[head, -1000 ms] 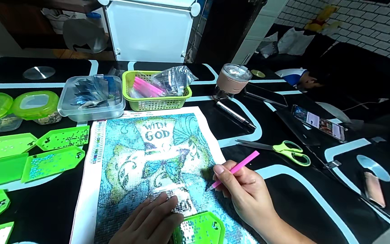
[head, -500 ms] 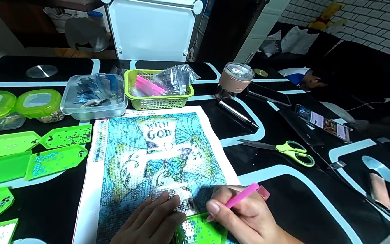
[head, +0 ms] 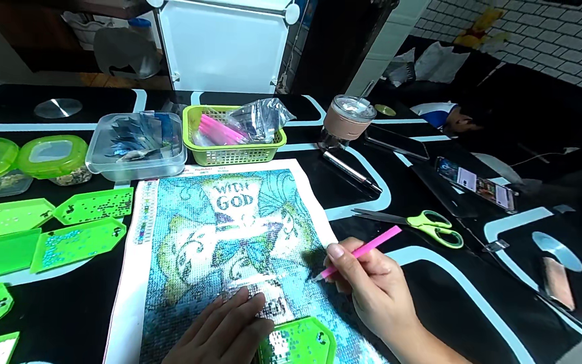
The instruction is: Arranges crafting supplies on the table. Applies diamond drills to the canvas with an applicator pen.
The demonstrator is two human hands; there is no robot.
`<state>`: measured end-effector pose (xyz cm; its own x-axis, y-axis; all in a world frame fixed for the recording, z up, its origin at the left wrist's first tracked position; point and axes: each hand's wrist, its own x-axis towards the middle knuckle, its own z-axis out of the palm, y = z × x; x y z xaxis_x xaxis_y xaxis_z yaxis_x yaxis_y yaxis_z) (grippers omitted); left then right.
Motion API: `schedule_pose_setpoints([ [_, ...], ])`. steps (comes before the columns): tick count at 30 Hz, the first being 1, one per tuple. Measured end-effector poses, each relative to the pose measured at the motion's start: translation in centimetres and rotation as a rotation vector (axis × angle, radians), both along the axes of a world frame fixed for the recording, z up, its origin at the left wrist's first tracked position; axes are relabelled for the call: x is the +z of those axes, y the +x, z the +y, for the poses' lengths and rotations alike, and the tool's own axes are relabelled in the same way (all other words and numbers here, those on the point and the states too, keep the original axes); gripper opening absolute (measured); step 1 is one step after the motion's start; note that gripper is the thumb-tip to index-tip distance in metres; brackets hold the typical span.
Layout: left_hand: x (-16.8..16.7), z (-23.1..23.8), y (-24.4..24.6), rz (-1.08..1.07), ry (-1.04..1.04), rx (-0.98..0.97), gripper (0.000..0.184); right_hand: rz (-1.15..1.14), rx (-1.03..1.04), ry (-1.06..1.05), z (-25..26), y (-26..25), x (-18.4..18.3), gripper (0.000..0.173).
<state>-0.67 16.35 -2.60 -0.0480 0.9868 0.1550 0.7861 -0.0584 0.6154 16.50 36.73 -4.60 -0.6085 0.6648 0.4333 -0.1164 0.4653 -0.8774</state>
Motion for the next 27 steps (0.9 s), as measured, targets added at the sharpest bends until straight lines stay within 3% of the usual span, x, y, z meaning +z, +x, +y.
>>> schedule_pose_setpoints([
  [2, 0.0, 0.0, 0.0, -0.005, -0.005, -0.005, 0.046, 0.0, 0.012, 0.015, 0.0, 0.1, -0.1, 0.025],
  [7, 0.0, -0.1, 0.0, -0.009, 0.001, 0.006, 0.046, -0.012, 0.351, 0.175, -0.9, 0.3, 0.2, 0.03],
  [20, 0.0, -0.1, 0.0, 0.007, 0.006, 0.005, 0.045, -0.056, 0.333, 0.322, -0.9, 0.4, 0.1, 0.03],
  [23, 0.0, 0.0, 0.0, 0.004, 0.006, 0.004, 0.045, -0.045, 0.328, 0.262, -0.9, 0.4, 0.1, 0.03],
  [27, 0.1, 0.0, 0.0, 0.009, -0.001, -0.004, 0.045, 0.017, 0.227, 0.002, -0.6, 0.3, 0.1, 0.028],
])
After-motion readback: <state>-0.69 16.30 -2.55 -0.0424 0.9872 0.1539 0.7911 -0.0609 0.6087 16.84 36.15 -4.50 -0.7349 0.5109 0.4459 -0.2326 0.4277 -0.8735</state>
